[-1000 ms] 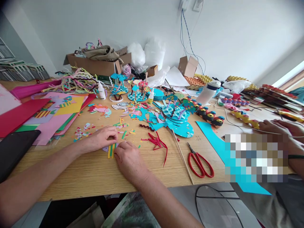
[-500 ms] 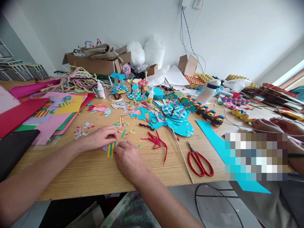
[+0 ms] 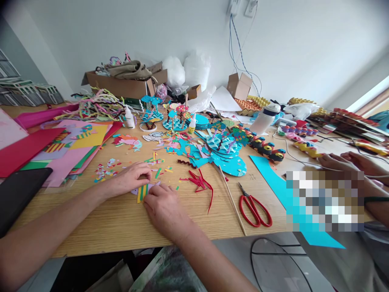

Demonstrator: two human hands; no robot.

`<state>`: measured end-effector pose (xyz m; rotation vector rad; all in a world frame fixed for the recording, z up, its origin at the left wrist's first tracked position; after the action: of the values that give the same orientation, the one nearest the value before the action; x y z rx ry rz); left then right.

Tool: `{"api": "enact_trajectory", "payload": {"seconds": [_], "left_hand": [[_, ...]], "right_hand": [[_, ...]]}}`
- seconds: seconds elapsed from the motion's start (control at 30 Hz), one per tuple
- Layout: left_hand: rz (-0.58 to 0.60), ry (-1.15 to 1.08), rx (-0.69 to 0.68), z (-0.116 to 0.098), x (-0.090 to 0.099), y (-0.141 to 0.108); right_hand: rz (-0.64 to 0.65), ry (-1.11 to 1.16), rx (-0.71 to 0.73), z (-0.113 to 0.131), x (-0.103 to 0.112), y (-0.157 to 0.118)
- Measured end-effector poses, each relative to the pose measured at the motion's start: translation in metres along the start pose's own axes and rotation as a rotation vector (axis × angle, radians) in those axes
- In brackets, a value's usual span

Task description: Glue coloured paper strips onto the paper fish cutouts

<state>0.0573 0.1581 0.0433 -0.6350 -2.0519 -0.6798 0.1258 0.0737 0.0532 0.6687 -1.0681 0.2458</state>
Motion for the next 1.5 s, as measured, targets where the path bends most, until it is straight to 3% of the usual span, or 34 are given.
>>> {"api": "enact_trajectory", "payload": {"seconds": [0.13,0.2,0.3,0.4,0.5,0.57,0.63,0.7,0.8,0.9,0.97,1.03,1.13,1.23,1.37,1.43,1.5], "left_hand": [[-0.043,-0.076,0.087,0.003,0.007,0.001],[-0.11,-0.121,0.149,0.006,0.017,0.0],[-0.23,-0.147,0.186,0.004,0.036,-0.003],[-0.28,-0.188,0.186,-0.002,0.048,-0.005],[-0.292,-0.255,0.193,-0.01,0.058,-0.007],[-0.32,-0.329,0.2,-0.017,0.065,-0.01],[-0.347,-0.424,0.238,-0.024,0.069,-0.016],[-0.34,-0.563,0.318,-0.029,0.065,-0.025],[-0.232,-0.916,0.453,-0.046,0.035,-0.039],[-0.093,-1.319,0.551,-0.075,-0.01,-0.05],[-0.071,-1.565,0.596,-0.093,-0.034,-0.056],[-0.13,-1.754,0.629,-0.103,-0.048,-0.06],[-0.243,-1.916,0.647,-0.106,-0.052,-0.064],[-0.248,-2.006,0.656,-0.107,-0.051,-0.063],[-0.408,-2.093,0.814,-0.099,-0.059,-0.065],[-0.426,-2.038,0.801,-0.098,-0.062,-0.067],[-0.357,-1.855,0.705,-0.097,-0.059,-0.069]], "right_hand": [[-0.141,0.017,-0.078,-0.014,0.042,-0.023],[-0.229,-0.082,-0.282,-0.046,0.07,-0.041],[-0.167,-0.374,-0.68,-0.102,0.099,-0.077],[0.008,-0.508,-0.867,-0.134,0.102,-0.101],[0.112,-0.537,-0.893,-0.146,0.094,-0.106],[0.111,-0.536,-0.888,-0.148,0.092,-0.105],[0.006,-0.521,-0.869,-0.144,0.101,-0.102],[-0.209,-0.448,-0.803,-0.128,0.119,-0.099],[-0.466,-0.08,-0.629,-0.088,0.137,-0.091],[-0.344,0.425,-0.526,-0.044,0.116,-0.071],[-0.212,0.703,-0.494,-0.017,0.093,-0.058],[-0.12,0.971,-0.467,0.001,0.074,-0.05],[-0.05,1.167,-0.46,0.01,0.059,-0.047],[-0.054,1.159,-0.354,0.01,0.059,-0.049],[-0.248,0.772,-0.123,0.011,0.073,-0.046],[-0.356,0.606,-0.063,0.011,0.081,-0.042],[-0.463,0.512,-0.078,0.005,0.089,-0.035]]}}
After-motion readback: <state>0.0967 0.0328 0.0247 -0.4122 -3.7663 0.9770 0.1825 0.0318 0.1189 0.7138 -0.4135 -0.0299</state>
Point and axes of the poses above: each hand's wrist, its own y-axis towards the middle knuckle, its own x-axis out of the back of the hand, z = x × y, the point moved 7 cm from there along y, towards the middle knuckle, and after that the axes turned 5 degrees about -z, right-handed, at the moved point
